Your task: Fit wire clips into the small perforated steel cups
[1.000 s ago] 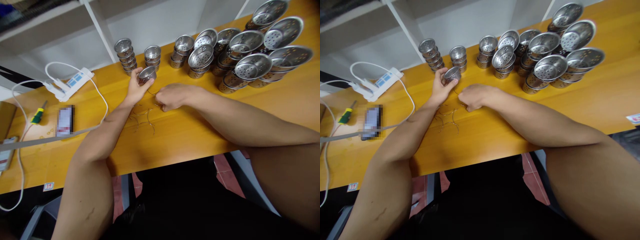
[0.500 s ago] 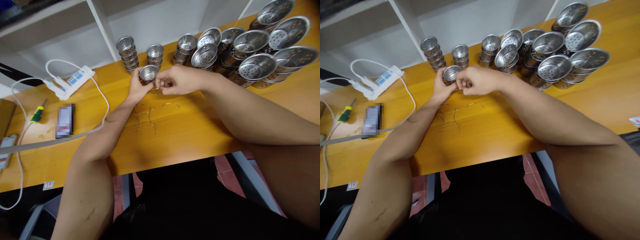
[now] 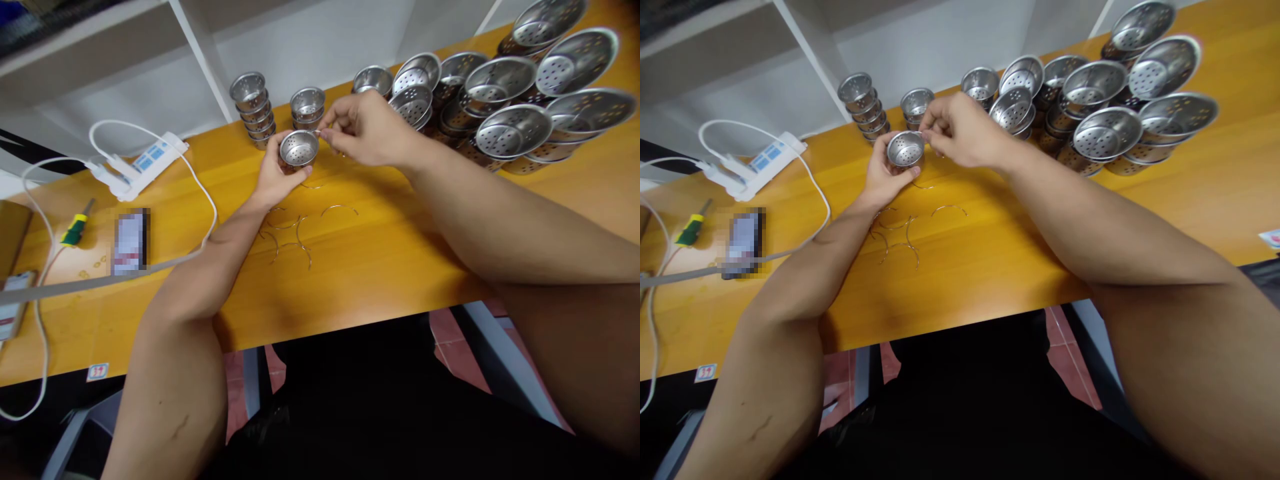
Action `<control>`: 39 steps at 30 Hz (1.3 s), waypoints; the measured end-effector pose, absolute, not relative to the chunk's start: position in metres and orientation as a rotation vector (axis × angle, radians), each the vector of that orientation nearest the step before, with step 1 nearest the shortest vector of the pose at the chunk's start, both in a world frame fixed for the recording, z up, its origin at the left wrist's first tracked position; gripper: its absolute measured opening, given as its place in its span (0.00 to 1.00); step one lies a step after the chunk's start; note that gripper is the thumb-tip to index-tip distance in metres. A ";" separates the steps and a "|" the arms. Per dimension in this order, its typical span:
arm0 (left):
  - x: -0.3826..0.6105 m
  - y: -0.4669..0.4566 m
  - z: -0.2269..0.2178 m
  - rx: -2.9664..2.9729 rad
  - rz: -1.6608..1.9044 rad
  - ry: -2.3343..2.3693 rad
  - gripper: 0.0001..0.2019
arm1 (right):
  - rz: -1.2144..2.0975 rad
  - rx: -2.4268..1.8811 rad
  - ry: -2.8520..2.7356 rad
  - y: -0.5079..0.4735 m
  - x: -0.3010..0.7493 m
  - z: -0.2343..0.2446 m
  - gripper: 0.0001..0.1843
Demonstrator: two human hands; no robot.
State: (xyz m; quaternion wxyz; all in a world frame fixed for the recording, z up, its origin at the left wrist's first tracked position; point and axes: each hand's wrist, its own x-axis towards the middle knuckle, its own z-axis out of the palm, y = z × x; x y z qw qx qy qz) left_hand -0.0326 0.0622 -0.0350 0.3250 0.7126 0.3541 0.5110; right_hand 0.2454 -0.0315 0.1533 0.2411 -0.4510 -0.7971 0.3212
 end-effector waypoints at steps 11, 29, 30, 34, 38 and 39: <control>-0.036 0.064 -0.030 1.959 1.259 0.787 0.52 | 0.641 -1.231 -2.200 -0.024 0.233 0.121 0.42; -0.044 0.079 -0.047 1.969 1.343 0.755 0.59 | 0.615 -1.214 -2.147 -0.030 0.234 0.128 0.24; -0.044 0.077 -0.044 1.975 1.333 0.752 0.59 | 0.606 -1.195 -2.155 -0.030 0.235 0.128 0.24; -0.041 0.071 -0.039 2.020 1.322 0.716 0.60 | 0.586 -1.210 -2.180 -0.030 0.234 0.127 0.25; -0.039 0.066 -0.038 2.069 1.283 0.726 0.59 | 0.563 -1.280 -2.233 -0.032 0.233 0.129 0.29; -0.038 0.064 -0.037 2.076 1.278 0.730 0.58 | 0.556 -1.301 -2.251 -0.033 0.232 0.131 0.29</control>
